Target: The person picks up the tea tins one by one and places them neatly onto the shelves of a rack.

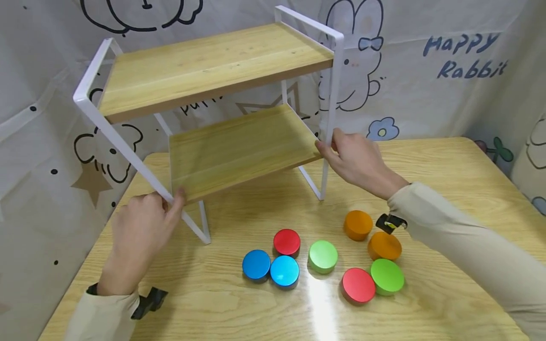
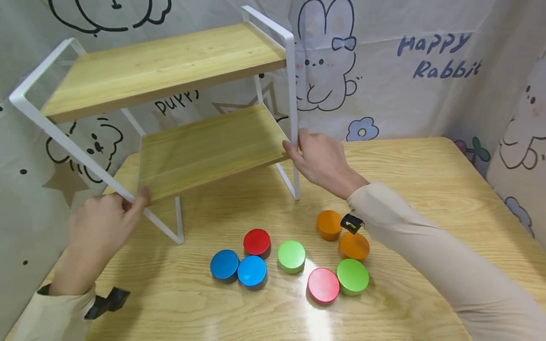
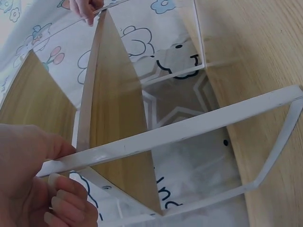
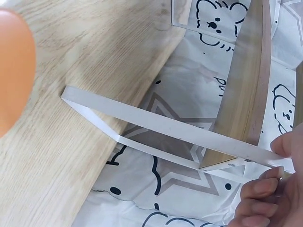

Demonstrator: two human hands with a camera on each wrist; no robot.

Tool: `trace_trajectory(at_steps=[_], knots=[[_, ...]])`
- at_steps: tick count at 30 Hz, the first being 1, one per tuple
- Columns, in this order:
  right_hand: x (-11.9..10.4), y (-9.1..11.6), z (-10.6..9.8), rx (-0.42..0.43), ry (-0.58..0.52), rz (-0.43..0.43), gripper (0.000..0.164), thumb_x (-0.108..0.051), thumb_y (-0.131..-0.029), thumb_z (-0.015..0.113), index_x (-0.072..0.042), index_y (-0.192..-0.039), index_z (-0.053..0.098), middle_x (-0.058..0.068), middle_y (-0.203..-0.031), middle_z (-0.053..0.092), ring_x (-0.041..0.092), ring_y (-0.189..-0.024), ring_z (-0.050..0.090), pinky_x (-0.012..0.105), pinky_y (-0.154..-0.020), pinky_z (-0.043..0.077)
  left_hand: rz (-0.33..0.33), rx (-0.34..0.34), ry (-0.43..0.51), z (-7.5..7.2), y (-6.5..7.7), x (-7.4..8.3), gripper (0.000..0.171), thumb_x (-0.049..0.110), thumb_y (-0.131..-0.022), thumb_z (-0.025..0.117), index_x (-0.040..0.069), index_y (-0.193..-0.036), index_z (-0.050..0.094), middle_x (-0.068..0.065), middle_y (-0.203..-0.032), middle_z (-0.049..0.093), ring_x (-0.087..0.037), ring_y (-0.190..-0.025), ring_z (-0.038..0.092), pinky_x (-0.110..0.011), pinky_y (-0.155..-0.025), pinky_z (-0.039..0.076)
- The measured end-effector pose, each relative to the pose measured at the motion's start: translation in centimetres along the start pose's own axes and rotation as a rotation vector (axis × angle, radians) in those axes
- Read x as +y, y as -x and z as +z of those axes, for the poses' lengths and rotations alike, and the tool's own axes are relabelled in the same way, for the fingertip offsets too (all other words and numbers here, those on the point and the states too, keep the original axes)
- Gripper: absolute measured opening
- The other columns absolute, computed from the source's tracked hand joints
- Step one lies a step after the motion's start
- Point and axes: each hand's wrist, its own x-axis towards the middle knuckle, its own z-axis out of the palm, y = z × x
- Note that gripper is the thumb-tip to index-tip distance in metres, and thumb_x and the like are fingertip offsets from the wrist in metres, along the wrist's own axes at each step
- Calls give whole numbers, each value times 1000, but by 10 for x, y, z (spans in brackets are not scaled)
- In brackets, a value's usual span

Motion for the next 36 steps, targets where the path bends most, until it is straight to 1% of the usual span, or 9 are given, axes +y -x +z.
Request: trace_trajectory(at_steps=[2,6,8,12,14,17,21,30,36], knots=[[-1,0,0,3,2,-2,39,-42,-101,40,-8,-91,58,8,-73,60,23,-57,51,36,-47,38,9,5,-11,0,0,0,55,40,-99,36,15,-51,35,3,-45,27,-15,-39,27,-30,-34,21],[-1,0,1,14,23,-16,36,-38,-100,41,-10,-87,61,8,-77,66,23,-56,53,36,-45,39,-2,-4,-26,3,-1,0,52,37,-98,35,14,-52,37,0,-46,31,-18,-39,29,-31,-33,22],[0,-1,2,13,35,-13,36,-37,-100,41,-10,-85,60,7,-72,63,23,-55,52,35,-44,39,-11,-15,-27,5,-1,0,51,36,-98,34,14,-52,38,-1,-46,32,-19,-39,29,-31,-33,22],[0,-1,2,11,51,3,37,-35,-100,39,-10,-80,58,4,-61,52,22,-52,50,35,-44,38,-32,-55,-21,7,-1,0,53,34,-98,31,13,-51,42,-3,-47,34,-19,-39,30,-31,-33,23],[0,-1,2,19,56,3,37,-34,-99,40,-10,-77,57,4,-60,50,23,-52,49,34,-44,37,-44,-81,-21,7,-2,1,56,34,-99,29,12,-50,43,-4,-47,35,-20,-40,31,-31,-33,23],[1,-1,1,34,65,3,39,-34,-99,40,-10,-71,54,4,-59,48,23,-52,49,35,-45,37,-56,-114,-19,7,-2,2,59,34,-100,25,12,-48,44,-4,-48,35,-20,-40,32,-31,-33,24],[2,-1,-1,49,81,9,41,-33,-98,41,-10,-65,51,4,-58,48,24,-52,49,35,-45,37,-54,-131,-16,7,-4,3,60,35,-100,22,13,-47,41,-3,-48,33,-20,-41,32,-31,-34,24],[2,1,1,53,111,-10,39,-33,-98,41,-11,-69,53,4,-59,48,23,-52,49,35,-45,37,-85,-146,-9,9,-6,1,58,32,-98,24,12,-47,43,-5,-48,37,-22,-42,35,-34,-35,26],[9,6,-3,73,160,-9,42,-32,-98,40,-12,-62,48,3,-56,44,22,-49,46,34,-42,34,-62,-171,1,11,-12,6,61,35,-99,22,12,-50,49,-8,-51,42,-23,-44,37,-35,-36,28]])
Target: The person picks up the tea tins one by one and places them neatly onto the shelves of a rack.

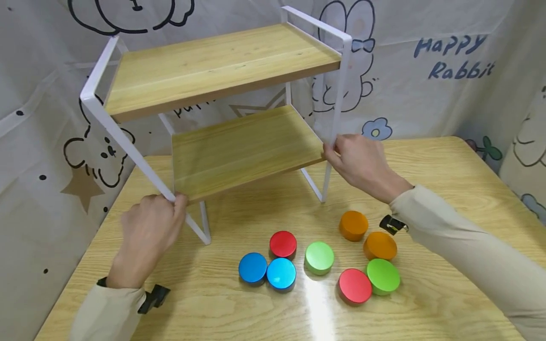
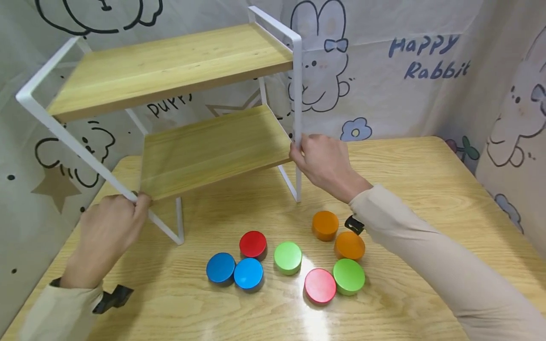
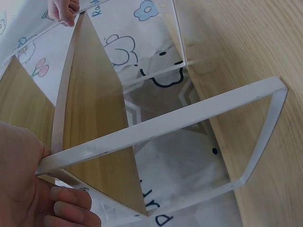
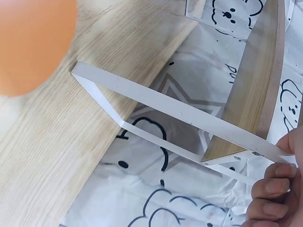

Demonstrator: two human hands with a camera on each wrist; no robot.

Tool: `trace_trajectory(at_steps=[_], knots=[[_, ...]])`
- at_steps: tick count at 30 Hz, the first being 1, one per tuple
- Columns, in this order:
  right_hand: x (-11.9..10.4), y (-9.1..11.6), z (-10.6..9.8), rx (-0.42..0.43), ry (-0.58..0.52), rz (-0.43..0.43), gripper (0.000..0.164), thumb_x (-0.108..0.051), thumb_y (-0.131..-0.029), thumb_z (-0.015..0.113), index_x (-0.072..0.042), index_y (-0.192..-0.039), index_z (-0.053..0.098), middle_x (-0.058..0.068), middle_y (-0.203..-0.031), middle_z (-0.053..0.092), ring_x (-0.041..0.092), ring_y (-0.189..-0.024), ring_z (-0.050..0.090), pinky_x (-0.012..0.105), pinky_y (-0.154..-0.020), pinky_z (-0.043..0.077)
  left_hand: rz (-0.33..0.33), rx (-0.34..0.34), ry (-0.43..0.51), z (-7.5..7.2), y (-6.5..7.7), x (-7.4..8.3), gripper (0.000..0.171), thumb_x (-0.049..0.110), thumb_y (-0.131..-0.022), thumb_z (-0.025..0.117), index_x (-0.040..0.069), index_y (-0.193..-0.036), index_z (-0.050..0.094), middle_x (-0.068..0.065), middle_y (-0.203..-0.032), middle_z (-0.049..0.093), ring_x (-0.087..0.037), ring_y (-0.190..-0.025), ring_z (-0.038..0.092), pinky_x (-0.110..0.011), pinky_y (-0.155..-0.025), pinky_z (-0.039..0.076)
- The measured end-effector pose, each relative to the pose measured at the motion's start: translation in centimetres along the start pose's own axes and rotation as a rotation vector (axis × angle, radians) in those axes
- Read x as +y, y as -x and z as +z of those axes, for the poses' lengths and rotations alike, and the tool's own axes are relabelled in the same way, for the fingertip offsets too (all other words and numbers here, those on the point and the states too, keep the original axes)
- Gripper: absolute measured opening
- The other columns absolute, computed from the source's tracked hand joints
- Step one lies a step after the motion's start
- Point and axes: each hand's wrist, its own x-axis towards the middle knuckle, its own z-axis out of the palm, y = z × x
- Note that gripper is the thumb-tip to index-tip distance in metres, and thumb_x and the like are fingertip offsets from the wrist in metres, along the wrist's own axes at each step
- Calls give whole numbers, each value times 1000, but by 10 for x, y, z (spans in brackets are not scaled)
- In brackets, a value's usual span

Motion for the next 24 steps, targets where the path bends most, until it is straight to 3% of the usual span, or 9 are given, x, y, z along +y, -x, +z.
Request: trace_trajectory(at_steps=[15,24], knots=[[26,31,-18,9,56,76,45,-33,-99,38,-14,-59,45,2,-54,41,22,-49,45,34,-41,32,118,-17,11,15,-31,25,57,36,-98,21,10,-62,56,-11,-59,51,-28,-48,48,-39,-40,33],[38,47,-25,29,78,62,46,-30,-99,39,-14,-56,44,0,-52,36,20,-45,40,33,-40,29,172,7,5,21,-39,40,47,33,-96,23,13,-58,43,-4,-54,38,-21,-47,37,-35,-38,30]])
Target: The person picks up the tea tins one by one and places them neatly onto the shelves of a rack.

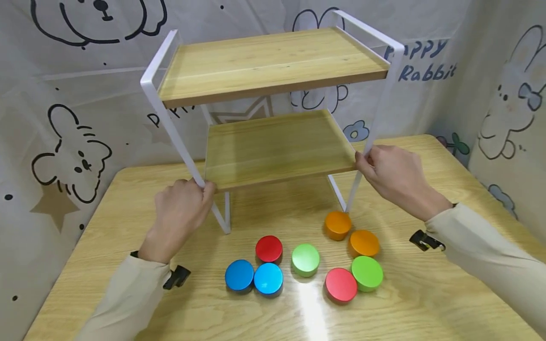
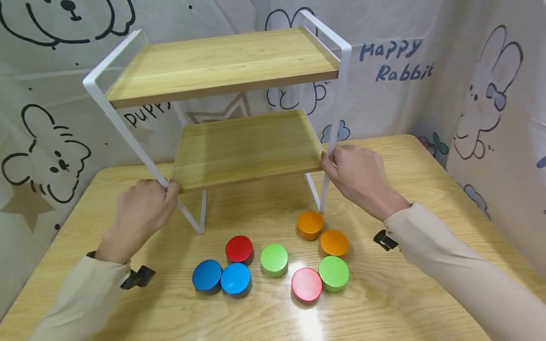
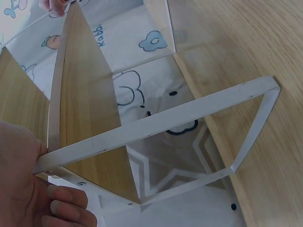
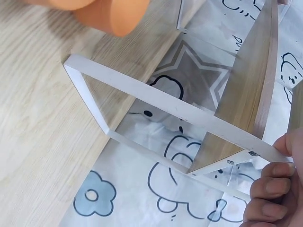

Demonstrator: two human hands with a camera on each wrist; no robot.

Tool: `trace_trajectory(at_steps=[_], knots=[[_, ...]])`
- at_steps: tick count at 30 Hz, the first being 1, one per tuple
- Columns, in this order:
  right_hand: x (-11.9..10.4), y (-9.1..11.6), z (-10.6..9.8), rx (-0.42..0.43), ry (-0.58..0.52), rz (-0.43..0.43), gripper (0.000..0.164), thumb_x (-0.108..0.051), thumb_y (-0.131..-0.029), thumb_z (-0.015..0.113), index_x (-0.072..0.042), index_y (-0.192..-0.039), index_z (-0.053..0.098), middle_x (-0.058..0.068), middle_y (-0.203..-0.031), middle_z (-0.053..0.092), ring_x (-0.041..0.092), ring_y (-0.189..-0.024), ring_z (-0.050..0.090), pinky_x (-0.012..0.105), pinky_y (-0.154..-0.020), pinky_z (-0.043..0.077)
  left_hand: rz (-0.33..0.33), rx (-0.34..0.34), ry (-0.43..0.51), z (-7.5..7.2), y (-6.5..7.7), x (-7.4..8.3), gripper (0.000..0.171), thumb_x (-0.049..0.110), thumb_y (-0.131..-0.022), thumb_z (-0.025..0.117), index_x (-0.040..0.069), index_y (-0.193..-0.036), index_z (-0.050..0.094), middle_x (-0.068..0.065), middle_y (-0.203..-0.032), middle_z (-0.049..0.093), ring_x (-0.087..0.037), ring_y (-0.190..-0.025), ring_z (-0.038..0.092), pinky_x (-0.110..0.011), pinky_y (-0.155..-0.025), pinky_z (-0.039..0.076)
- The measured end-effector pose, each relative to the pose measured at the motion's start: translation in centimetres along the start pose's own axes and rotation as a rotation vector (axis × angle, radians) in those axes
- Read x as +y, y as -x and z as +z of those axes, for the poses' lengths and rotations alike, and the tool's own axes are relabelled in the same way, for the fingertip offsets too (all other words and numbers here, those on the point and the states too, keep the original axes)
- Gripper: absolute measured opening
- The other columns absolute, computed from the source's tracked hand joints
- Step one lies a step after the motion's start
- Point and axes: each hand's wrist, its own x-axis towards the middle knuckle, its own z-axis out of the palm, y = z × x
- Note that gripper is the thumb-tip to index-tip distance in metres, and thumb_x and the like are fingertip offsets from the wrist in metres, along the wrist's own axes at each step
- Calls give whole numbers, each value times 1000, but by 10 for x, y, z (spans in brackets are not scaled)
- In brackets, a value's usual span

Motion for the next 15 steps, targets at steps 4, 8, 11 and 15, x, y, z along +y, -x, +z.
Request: trace_trajectory(at_steps=[4,8,11,15], knots=[[4,5,-3,-5,2,0,45,-31,-99,41,-13,-60,52,-1,-52,38,18,-43,40,32,-39,29,0,-2,4,1,-2,3,46,34,-96,23,13,-61,45,-8,-57,43,-25,-50,44,-38,-40,33],[6,12,-5,5,12,-1,45,-29,-99,42,-14,-57,46,-2,-51,35,17,-42,37,32,-38,27,-9,1,16,3,-4,6,45,35,-95,24,12,-65,48,-12,-63,50,-30,-56,52,-42,-43,36],[7,16,-8,17,20,-12,46,-28,-98,42,-16,-54,40,-2,-50,33,17,-42,35,31,-38,25,0,26,8,5,-5,6,43,34,-94,25,11,-64,47,-13,-64,49,-31,-56,51,-42,-44,36],[7,22,-12,20,21,-13,47,-30,-98,43,-16,-53,39,-1,-51,32,17,-42,34,31,-38,24,31,73,-42,5,-4,7,42,36,-92,27,10,-64,44,-12,-63,46,-32,-56,46,-42,-48,34]])
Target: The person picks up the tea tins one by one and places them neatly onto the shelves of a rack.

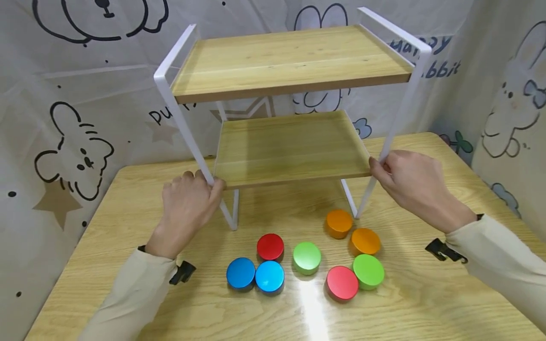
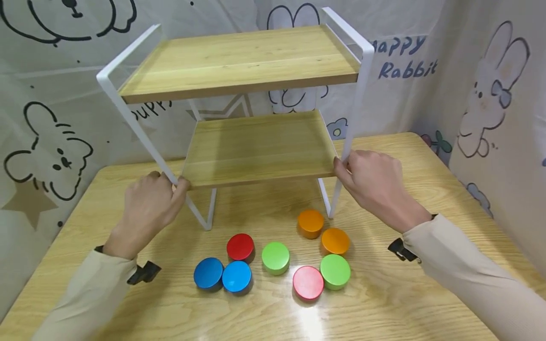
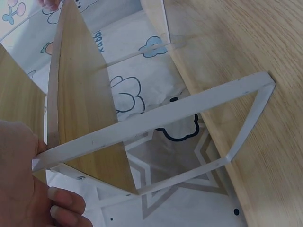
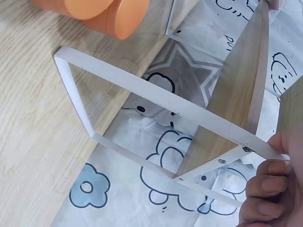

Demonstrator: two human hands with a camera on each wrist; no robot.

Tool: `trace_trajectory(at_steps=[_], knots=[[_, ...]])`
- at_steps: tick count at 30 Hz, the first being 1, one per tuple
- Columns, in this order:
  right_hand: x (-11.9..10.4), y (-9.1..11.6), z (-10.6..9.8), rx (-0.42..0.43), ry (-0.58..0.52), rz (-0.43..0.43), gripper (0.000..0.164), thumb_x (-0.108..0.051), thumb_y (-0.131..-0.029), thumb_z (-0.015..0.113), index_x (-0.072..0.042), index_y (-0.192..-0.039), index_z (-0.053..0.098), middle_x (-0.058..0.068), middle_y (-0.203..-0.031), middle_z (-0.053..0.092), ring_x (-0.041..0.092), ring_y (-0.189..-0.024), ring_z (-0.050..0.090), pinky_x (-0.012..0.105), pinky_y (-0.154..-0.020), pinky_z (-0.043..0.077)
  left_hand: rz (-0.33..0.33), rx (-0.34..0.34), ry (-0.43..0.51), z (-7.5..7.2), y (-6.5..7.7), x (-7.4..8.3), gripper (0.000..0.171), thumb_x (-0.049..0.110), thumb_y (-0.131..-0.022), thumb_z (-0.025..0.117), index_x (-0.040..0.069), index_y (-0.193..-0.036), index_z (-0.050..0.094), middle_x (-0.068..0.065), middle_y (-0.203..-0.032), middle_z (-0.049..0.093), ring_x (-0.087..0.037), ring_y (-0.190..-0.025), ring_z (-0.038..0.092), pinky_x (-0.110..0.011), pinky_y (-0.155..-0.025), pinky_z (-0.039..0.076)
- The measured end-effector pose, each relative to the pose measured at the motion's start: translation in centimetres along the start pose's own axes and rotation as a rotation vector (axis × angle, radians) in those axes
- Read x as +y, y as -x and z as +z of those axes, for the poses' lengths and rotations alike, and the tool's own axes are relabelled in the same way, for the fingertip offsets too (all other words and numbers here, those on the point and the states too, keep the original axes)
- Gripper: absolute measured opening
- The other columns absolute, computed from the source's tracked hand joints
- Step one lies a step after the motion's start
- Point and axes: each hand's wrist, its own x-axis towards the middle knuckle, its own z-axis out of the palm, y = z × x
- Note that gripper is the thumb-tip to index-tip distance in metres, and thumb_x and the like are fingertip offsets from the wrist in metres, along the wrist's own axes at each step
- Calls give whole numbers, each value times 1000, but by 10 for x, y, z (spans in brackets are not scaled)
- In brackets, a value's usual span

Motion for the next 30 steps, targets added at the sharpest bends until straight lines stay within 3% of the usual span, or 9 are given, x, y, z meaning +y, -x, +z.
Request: trace_trajectory(at_steps=[4,10,22,25,30], knots=[[-1,2,-1,0,-13,0,47,-30,-99,42,-15,-54,40,-1,-50,32,17,-42,32,31,-39,23,-2,7,-45,1,1,-1,43,38,-90,26,7,-67,44,-14,-65,44,-35,-61,42,-45,-55,34],[0,3,1,7,-50,5,47,-30,-99,43,-14,-55,40,-2,-49,30,16,-42,30,30,-40,20,14,21,-2,3,-3,-2,35,34,-88,26,8,-70,41,-14,-69,42,-35,-67,37,-46,-62,31],[6,9,4,120,-89,-99,39,-25,-92,62,-15,-58,45,-7,-49,26,10,-43,24,28,-44,19,14,92,-27,13,-6,-2,39,33,-90,24,8,-65,42,-13,-64,42,-35,-63,37,-46,-57,30],[5,14,3,103,-104,-103,41,-29,-93,61,-17,-57,43,-7,-49,28,9,-43,24,28,-45,20,26,100,-7,15,-6,-3,40,34,-92,23,8,-67,42,-13,-64,42,-35,-63,37,-45,-55,28],[3,35,3,-16,-160,-145,37,-31,-91,64,-23,-62,43,-12,-53,30,5,-45,28,25,-47,24,36,81,52,19,-6,-4,42,35,-94,23,10,-67,43,-14,-66,44,-35,-64,36,-43,-56,28]])
